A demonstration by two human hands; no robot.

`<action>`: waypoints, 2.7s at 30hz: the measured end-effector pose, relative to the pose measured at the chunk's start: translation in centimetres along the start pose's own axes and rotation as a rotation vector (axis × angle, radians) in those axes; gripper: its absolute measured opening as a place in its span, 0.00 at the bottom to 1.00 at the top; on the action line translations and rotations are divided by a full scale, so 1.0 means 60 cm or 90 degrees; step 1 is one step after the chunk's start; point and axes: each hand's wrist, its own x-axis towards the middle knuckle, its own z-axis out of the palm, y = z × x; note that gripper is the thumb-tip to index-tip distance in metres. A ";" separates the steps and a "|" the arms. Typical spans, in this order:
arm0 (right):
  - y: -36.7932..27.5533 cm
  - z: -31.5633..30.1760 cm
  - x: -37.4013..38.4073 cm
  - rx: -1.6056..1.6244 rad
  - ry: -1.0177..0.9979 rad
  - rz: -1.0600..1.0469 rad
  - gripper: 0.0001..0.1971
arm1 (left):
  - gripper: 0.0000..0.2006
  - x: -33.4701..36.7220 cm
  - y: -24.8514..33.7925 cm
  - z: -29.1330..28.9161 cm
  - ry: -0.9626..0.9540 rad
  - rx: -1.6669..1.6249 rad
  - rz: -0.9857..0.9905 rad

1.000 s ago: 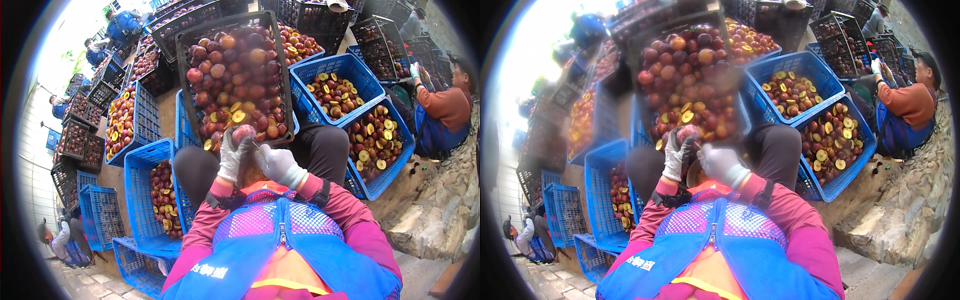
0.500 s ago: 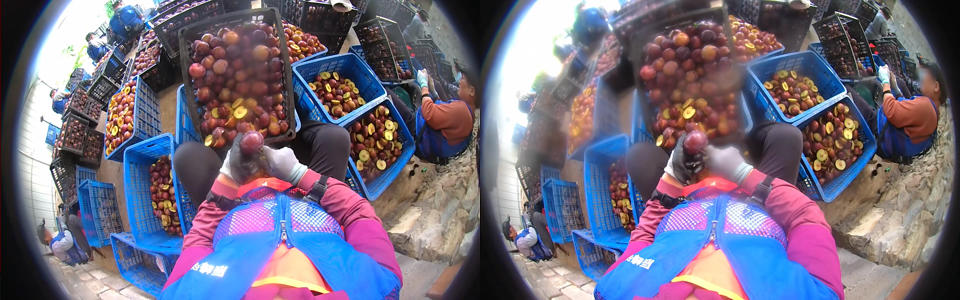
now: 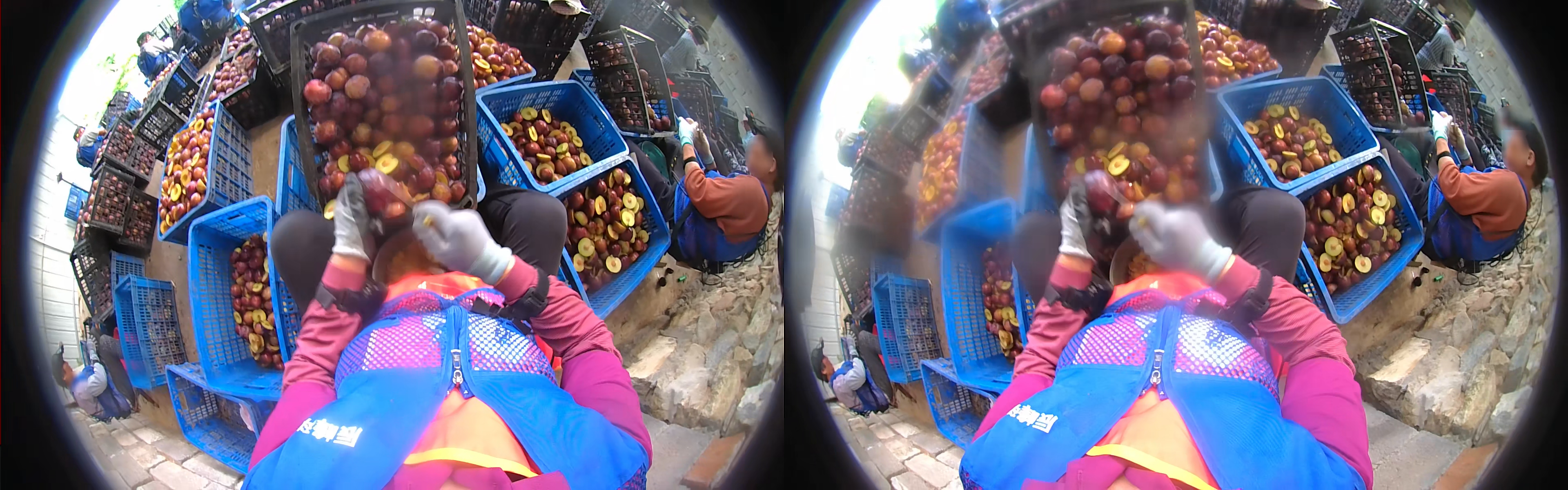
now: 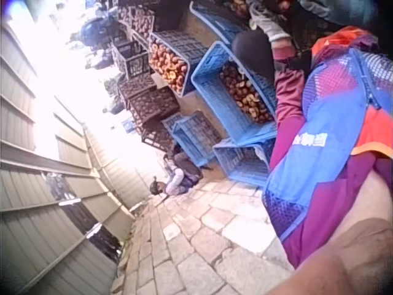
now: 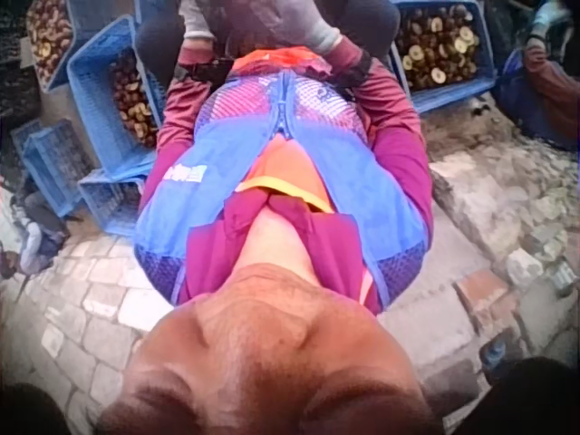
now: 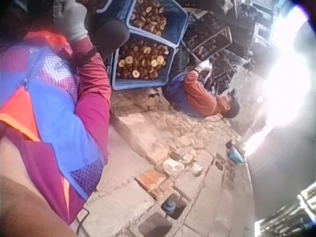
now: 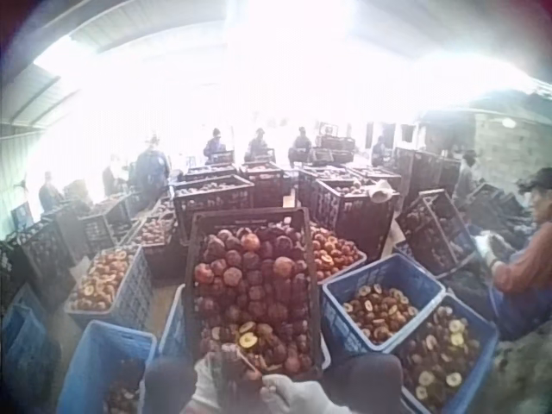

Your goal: The person is using a knife to cut plums in half and remove the pits while working in a large processing area.

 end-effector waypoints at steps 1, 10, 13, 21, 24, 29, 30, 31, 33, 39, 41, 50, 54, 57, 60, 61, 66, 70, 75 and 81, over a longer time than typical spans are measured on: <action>-0.018 -0.016 0.019 0.067 0.083 0.059 0.11 | 0.23 0.010 -0.005 -0.011 -0.043 0.120 0.095; -0.007 0.005 0.080 0.457 0.081 0.553 0.22 | 0.23 0.004 -0.047 -0.023 -0.185 0.498 0.251; 0.004 0.048 0.082 0.504 0.058 0.592 0.20 | 0.19 0.014 -0.068 -0.030 -0.147 0.485 0.291; 0.001 0.140 0.103 0.289 0.221 0.415 0.19 | 0.25 0.032 -0.066 -0.064 -0.103 0.083 -0.083; 0.000 0.157 0.123 0.142 0.204 0.314 0.18 | 0.29 0.012 0.003 -0.032 -0.092 -0.009 -0.242; -0.002 0.178 0.157 0.022 0.170 0.247 0.20 | 0.29 0.060 -0.033 -0.120 -0.287 0.275 0.005; 0.001 0.179 0.161 -0.002 0.167 0.222 0.20 | 0.25 0.061 -0.025 -0.127 -0.323 0.317 0.038; 0.006 0.179 0.162 -0.028 0.165 0.203 0.20 | 0.22 0.060 -0.010 -0.124 -0.362 0.356 0.070; 0.008 0.167 0.163 -0.088 0.130 0.138 0.20 | 0.19 0.051 0.041 -0.104 -0.429 0.536 0.182; 0.007 0.133 0.185 0.062 0.069 0.106 0.19 | 0.26 0.024 0.034 -0.106 -0.382 0.436 0.075; 0.009 0.098 0.199 0.383 0.011 0.346 0.16 | 0.28 0.025 0.031 -0.100 -0.341 0.377 0.090; 0.114 0.019 0.222 0.283 0.144 0.521 0.20 | 0.31 0.008 0.123 -0.141 -0.232 0.710 0.400; 0.146 -0.090 0.194 0.260 0.158 0.597 0.22 | 0.29 -0.014 0.270 -0.355 0.122 0.707 0.220; 0.165 -0.130 0.140 0.357 0.156 0.560 0.18 | 0.29 -0.053 0.352 -0.374 0.283 1.209 0.283; 0.223 -0.145 0.064 0.504 0.195 0.537 0.21 | 0.24 -0.038 0.266 -0.113 0.021 1.100 0.394; 0.230 -0.149 0.045 0.520 0.210 0.547 0.22 | 0.24 -0.029 0.208 -0.032 -0.153 1.035 0.339; 0.278 -0.160 -0.017 0.568 0.200 0.534 0.22 | 0.26 0.108 -0.189 0.055 -0.814 1.083 0.007; 0.349 -0.169 -0.078 0.651 0.243 0.550 0.23 | 0.24 0.181 -0.437 -0.019 -0.915 1.164 -0.107; 0.388 -0.190 -0.100 0.632 0.207 0.553 0.26 | 0.25 0.202 -0.546 -0.062 -0.833 1.188 -0.265; 0.386 -0.184 -0.096 0.584 0.182 0.486 0.27 | 0.28 0.182 -0.497 -0.032 -0.815 1.012 -0.417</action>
